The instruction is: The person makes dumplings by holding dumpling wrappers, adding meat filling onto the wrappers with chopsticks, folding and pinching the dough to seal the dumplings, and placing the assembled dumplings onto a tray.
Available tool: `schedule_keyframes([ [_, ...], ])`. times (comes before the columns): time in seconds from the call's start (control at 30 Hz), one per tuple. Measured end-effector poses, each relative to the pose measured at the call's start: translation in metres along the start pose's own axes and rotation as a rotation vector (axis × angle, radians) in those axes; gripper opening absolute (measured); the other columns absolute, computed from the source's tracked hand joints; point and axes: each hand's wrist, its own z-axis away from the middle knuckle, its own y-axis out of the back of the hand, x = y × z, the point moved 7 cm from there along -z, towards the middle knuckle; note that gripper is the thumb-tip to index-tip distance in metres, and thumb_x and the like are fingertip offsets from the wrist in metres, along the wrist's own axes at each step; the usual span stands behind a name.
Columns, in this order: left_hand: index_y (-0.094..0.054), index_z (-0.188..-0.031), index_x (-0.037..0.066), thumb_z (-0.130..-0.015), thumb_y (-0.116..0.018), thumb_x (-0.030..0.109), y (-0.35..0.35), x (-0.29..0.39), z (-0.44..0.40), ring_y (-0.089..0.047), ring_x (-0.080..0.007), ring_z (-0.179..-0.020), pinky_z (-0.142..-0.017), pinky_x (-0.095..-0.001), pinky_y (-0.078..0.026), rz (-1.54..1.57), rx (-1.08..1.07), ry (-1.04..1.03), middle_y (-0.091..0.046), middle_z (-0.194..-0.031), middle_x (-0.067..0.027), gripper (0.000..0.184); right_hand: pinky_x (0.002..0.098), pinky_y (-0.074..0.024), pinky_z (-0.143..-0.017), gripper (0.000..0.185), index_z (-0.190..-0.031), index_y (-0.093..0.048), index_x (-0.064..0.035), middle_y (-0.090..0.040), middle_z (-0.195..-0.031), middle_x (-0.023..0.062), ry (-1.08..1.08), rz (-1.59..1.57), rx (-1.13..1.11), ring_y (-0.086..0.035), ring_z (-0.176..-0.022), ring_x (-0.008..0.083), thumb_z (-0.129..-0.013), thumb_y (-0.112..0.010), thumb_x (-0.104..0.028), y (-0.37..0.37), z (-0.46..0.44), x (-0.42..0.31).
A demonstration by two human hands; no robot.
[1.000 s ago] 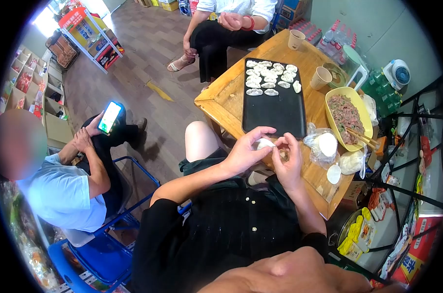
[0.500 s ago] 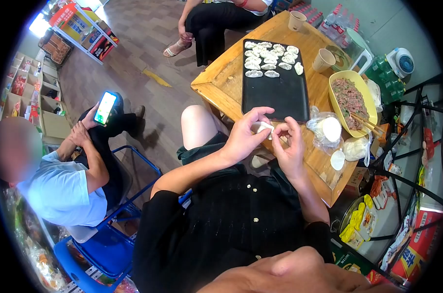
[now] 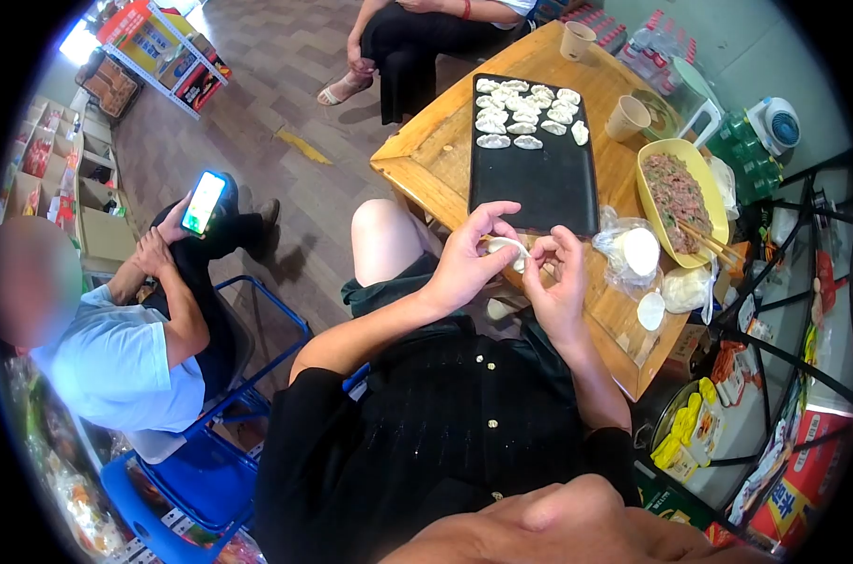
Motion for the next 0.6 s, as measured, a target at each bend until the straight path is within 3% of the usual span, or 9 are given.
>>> schedule_keyframes([
  [0.1,-0.046,-0.137,0.006,-0.088,-0.064,-0.001,-0.001,0.0,0.0,-0.057,-0.0071,-0.094,-0.082,-0.0222,-0.047,0.034,0.03,-0.029,-0.058,-0.102,-0.0016,0.054,0.0292,-0.0506,-0.074,0.053,-0.13,-0.041,-0.0004,-0.059,-0.091,0.0076,0.028,-0.006,-0.041,-0.059,-0.08,0.0144,-0.084,-0.066,0.007,-0.003,0.001,-0.002],
  [0.27,-0.052,-0.132,0.004,-0.084,-0.064,-0.004,-0.004,0.024,0.001,-0.06,-0.0122,-0.089,-0.08,-0.0257,-0.049,-0.383,0.012,-0.167,-0.059,-0.096,-0.0048,0.05,0.0293,-0.0502,-0.077,0.057,-0.135,-0.037,-0.0006,-0.059,-0.094,0.0082,0.022,-0.09,-0.042,-0.058,-0.083,0.0149,-0.086,-0.065,0.006,-0.005,0.001,-0.002],
  [0.4,-0.054,-0.13,0.003,-0.084,-0.065,-0.003,-0.005,0.029,0.0,-0.061,-0.0139,-0.089,-0.082,-0.0272,-0.05,-0.409,0.006,-0.184,-0.06,-0.097,-0.0066,0.048,0.0292,-0.0499,-0.078,0.059,-0.136,-0.035,-0.0008,-0.058,-0.095,0.0088,-0.019,-0.077,-0.007,-0.058,-0.084,0.015,-0.086,-0.065,0.006,-0.004,-0.003,0.001],
  [0.6,-0.046,-0.138,0.004,-0.085,-0.065,-0.003,-0.004,0.022,-0.002,-0.06,-0.0134,-0.091,-0.085,-0.0275,-0.049,-0.331,-0.02,-0.196,-0.06,-0.099,-0.0058,0.057,0.0278,-0.05,-0.074,0.057,-0.135,-0.036,-0.0007,-0.057,-0.093,0.0086,-0.021,-0.027,-0.019,-0.057,-0.081,0.0141,-0.086,-0.064,0.007,-0.006,-0.006,0.0],
])
